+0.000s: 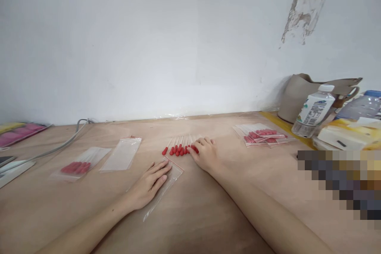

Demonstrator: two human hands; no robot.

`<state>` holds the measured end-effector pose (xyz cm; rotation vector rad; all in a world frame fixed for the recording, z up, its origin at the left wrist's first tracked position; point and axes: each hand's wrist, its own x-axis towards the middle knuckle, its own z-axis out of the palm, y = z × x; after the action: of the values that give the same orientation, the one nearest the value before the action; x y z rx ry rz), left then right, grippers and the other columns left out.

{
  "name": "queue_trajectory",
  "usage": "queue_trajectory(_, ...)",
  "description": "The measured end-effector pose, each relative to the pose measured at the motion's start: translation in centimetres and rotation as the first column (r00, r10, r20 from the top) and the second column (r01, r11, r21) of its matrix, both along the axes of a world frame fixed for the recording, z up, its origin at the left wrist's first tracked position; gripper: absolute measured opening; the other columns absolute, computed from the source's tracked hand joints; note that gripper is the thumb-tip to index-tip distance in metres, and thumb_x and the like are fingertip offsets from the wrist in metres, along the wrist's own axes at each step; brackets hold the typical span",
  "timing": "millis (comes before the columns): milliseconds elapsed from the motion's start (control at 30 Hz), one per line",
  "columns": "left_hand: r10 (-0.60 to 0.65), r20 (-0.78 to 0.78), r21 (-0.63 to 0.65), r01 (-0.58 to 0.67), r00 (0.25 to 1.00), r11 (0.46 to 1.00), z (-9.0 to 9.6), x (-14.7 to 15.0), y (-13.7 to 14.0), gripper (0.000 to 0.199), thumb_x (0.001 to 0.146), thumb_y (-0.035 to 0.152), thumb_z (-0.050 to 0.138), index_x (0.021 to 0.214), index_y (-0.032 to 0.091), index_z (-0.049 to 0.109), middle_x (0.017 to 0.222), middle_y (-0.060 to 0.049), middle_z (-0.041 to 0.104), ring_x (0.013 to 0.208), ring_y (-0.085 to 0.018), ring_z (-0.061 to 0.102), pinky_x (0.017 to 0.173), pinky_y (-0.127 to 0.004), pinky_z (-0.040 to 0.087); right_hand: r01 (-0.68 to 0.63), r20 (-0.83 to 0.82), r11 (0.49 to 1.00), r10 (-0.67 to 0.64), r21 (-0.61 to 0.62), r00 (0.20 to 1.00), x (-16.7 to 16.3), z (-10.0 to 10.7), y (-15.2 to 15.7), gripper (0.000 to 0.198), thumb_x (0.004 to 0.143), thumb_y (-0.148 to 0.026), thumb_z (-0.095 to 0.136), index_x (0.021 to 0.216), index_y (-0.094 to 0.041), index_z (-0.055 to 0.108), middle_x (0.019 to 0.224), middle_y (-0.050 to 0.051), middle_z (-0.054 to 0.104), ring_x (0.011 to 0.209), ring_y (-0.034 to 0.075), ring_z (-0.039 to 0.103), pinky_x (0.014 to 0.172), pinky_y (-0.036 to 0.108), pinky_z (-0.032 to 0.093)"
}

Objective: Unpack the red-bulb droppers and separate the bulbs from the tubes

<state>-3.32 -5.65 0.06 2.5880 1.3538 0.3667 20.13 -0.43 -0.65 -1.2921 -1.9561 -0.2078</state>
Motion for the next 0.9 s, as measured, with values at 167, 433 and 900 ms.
queue_trajectory(167,0.003,0.016,-0.015,-0.003,1.0,1.0,-0.2,0.2,-0.5,0.048,0.09,0.042,0.027,0.132,0.02,0.034,0.14,-0.008,0.028,0.131,-0.021,0.02,0.107,-0.047,0.012,-0.434,0.064,0.894,0.442,-0.109,0.895,-0.4,0.2,-3.7,0.035,0.082,-0.041,0.048,0.109,-0.021,0.057,0.106,0.009,0.057,0.098,0.02,0.049,0.086,0.036,0.037)
queue_trajectory(433,0.222,0.293,-0.022,-0.225,0.93,0.974,0.3,-0.7,0.7,0.017,0.081,0.029,0.044,0.094,0.02,0.051,0.104,-0.005,0.052,0.092,-0.018,0.054,0.08,-0.034,0.044,-0.567,0.076,0.748,0.624,-0.344,0.778,0.0,0.7,-5.4,0.039,0.082,-0.043,0.047,0.114,-0.023,0.055,0.122,0.008,0.051,0.112,0.02,0.044,0.095,0.038,0.033)
queue_trajectory(900,0.546,0.104,-0.005,-0.548,0.832,0.836,5.6,-7.6,4.8,0.011,0.07,0.026,0.053,0.077,0.02,0.058,0.075,0.001,0.062,0.066,-0.015,0.057,0.06,-0.023,0.042,-0.482,0.041,0.821,0.517,-0.308,0.855,0.2,-0.1,-5.7,0.032,0.085,-0.038,0.043,0.108,-0.021,0.057,0.123,0.009,0.048,0.107,0.02,0.049,0.09,0.036,0.041)
